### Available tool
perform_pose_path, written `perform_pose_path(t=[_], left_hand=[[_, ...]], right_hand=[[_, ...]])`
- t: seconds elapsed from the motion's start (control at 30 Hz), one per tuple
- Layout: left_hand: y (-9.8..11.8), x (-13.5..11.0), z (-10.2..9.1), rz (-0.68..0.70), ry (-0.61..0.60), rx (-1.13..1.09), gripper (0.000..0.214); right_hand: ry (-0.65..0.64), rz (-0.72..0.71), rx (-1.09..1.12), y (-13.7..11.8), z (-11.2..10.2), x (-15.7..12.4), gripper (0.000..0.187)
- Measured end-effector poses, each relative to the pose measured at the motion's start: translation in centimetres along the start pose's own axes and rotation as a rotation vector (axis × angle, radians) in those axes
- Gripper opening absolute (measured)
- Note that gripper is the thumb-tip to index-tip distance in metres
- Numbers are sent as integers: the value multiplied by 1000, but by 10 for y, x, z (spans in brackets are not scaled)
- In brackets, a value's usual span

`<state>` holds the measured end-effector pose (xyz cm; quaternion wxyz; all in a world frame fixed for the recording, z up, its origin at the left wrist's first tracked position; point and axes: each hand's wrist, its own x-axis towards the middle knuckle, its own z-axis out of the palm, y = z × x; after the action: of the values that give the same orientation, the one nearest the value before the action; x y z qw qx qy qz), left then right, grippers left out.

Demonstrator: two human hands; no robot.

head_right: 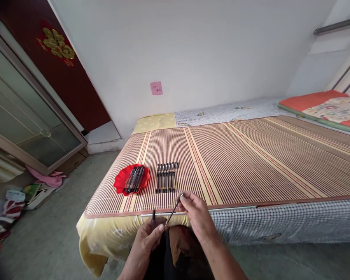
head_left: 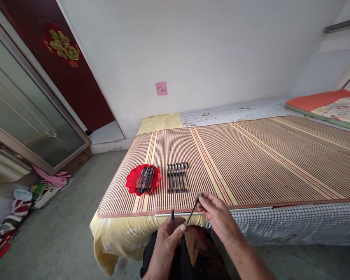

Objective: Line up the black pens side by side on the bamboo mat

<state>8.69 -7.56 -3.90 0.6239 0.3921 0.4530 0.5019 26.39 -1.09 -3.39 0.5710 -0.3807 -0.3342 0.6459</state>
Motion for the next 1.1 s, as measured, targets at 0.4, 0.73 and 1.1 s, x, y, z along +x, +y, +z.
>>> perform_pose_path(t=[0.4, 0.73, 1.1], left_hand=[[-15, 10, 6, -95, -30, -100, 45], [-8, 22, 10, -10, 247, 239, 48], [-35, 27, -2, 167, 242, 424, 50]], right_hand=[[-148, 16, -75, -5, 12, -12, 36], [-76, -151, -561, 14, 23, -7, 20], [-13, -110, -727, -9, 3, 72, 13]])
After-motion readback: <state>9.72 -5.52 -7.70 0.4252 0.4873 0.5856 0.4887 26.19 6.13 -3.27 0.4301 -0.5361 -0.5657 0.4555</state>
